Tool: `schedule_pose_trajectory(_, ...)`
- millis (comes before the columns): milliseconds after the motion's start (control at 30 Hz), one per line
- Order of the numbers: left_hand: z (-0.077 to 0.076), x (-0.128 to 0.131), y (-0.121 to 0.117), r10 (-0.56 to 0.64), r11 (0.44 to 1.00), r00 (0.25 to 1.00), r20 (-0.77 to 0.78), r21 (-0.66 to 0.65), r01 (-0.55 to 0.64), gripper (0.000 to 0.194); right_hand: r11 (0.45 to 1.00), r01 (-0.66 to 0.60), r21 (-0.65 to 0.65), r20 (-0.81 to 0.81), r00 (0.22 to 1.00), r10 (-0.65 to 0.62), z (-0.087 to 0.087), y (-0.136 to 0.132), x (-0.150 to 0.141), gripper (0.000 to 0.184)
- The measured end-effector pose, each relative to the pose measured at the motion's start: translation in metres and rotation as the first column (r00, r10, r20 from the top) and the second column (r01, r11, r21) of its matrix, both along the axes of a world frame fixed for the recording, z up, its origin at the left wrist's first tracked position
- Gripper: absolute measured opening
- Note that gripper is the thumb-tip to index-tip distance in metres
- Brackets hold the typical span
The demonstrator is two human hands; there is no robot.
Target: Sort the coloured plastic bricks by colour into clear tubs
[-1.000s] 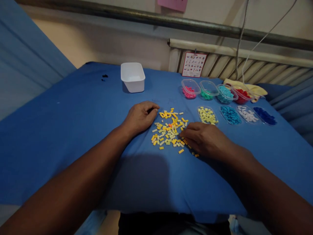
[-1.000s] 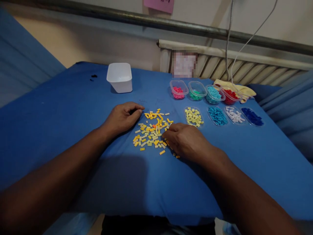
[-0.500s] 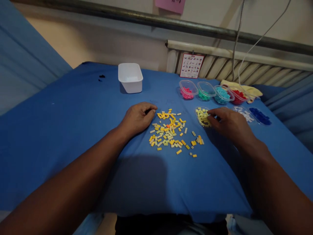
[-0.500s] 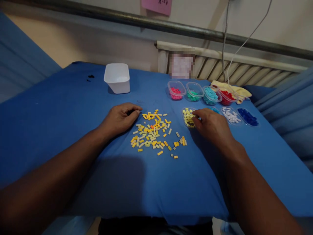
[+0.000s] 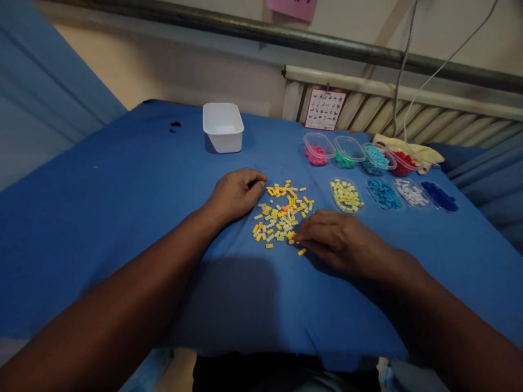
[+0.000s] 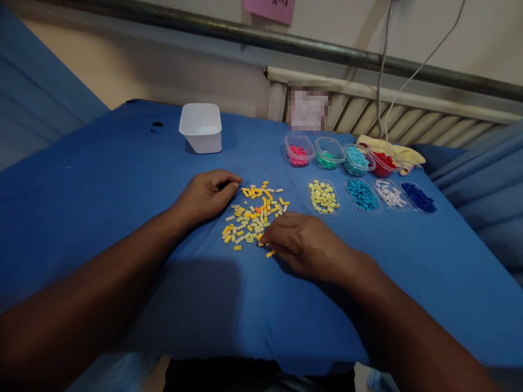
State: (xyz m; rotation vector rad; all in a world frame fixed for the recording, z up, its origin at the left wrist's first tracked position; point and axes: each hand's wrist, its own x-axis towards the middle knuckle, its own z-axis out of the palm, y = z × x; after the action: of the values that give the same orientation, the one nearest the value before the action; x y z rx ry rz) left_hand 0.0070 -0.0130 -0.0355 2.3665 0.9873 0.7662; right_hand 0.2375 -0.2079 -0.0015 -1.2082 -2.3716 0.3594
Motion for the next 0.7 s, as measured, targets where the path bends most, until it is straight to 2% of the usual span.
schedule_pose_trajectory(100, -0.001, 0.0, 0.0, -0.005, 1.0, 1.0, 0.0, 0.01, 0.005, 0.029, 0.999, -0.016, -0.032, 0.031, 0.999, 0.017, -0.004, 0.002, -0.007, 0.019)
schedule_pose_trajectory(333, -0.004, 0.0, 0.002, -0.025, 0.999, 0.999, -0.023, 0.019, 0.025, 0.031, 0.997, 0.068, -0.047, 0.11, 0.992, -0.063, -0.006, 0.005, -0.013, 0.019)
schedule_pose_trajectory(500, -0.004, 0.001, 0.001, -0.018, 1.0, 1.0, -0.009, 0.001, 0.018, 0.03, 0.988, 0.154, -0.008, 0.037, 0.987, -0.154, -0.003, 0.006, -0.016, 0.018)
schedule_pose_trajectory(600, -0.005, 0.001, 0.001, -0.017, 1.0, 1.0, -0.005, -0.009, 0.016, 0.031, 0.988, 0.151, -0.034, 0.046, 0.988, -0.149, -0.003, 0.009, -0.022, 0.015)
schedule_pose_trajectory(700, -0.007, 0.001, 0.002, -0.021, 1.0, 1.0, 0.009, -0.01, 0.022, 0.03, 0.991, 0.134, -0.015, 0.123, 0.984, -0.131, -0.004, 0.015, -0.033, 0.017)
